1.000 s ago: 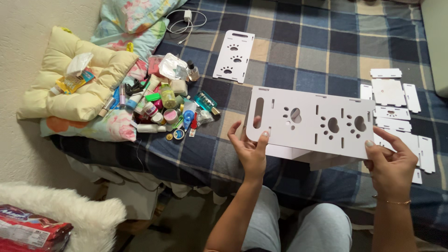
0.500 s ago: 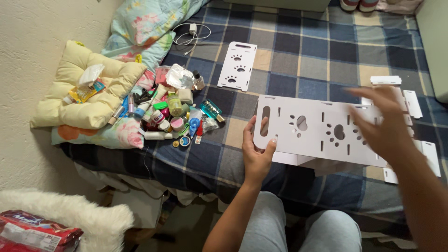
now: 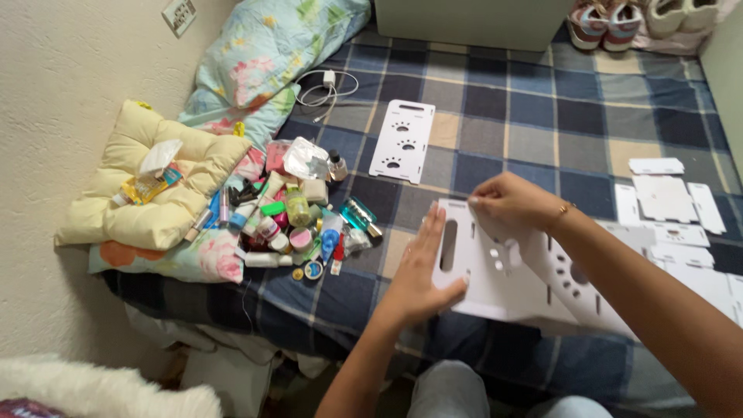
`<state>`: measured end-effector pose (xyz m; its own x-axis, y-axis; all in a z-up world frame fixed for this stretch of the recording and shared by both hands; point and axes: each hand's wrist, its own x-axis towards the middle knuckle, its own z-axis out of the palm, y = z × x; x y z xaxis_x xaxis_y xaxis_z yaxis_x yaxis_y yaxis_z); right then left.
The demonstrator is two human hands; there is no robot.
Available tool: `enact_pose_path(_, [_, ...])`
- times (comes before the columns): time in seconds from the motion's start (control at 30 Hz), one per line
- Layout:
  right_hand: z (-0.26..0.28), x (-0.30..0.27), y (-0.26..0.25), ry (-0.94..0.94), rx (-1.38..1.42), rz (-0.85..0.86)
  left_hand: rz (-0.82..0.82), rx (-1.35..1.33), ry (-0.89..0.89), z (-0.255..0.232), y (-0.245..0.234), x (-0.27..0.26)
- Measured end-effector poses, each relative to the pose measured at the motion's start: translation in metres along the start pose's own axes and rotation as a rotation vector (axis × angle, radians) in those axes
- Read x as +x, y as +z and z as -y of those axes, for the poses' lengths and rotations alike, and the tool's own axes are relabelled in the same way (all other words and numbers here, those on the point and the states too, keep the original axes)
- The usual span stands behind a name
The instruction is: The person assembles a white plastic storage unit by snapping together multiple flat panels with paw-print cutouts. They align and press the panels into slots to form a box-like structure, then add a top panel to complete the unit.
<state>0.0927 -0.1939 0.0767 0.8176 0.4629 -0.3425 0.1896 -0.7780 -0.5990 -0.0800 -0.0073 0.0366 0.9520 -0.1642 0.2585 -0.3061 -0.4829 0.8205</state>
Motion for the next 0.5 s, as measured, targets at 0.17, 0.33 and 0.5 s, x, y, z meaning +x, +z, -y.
enact_pose_path(0.17, [0.007, -0.014, -0.002, 0.074, -0.03, 0.076, -0.025, -0.058, 0.024, -0.015, -0.001, -0.009])
enact_pose_path(0.33, [0.012, -0.021, -0.007, 0.116, 0.021, 0.138, -0.034, -0.013, 0.01, -0.028, -0.003, -0.015])
enact_pose_path(0.5, [0.025, -0.025, -0.011, 0.055, 0.09, 0.322, 0.0, 0.169, -0.033, -0.033, -0.004, -0.017])
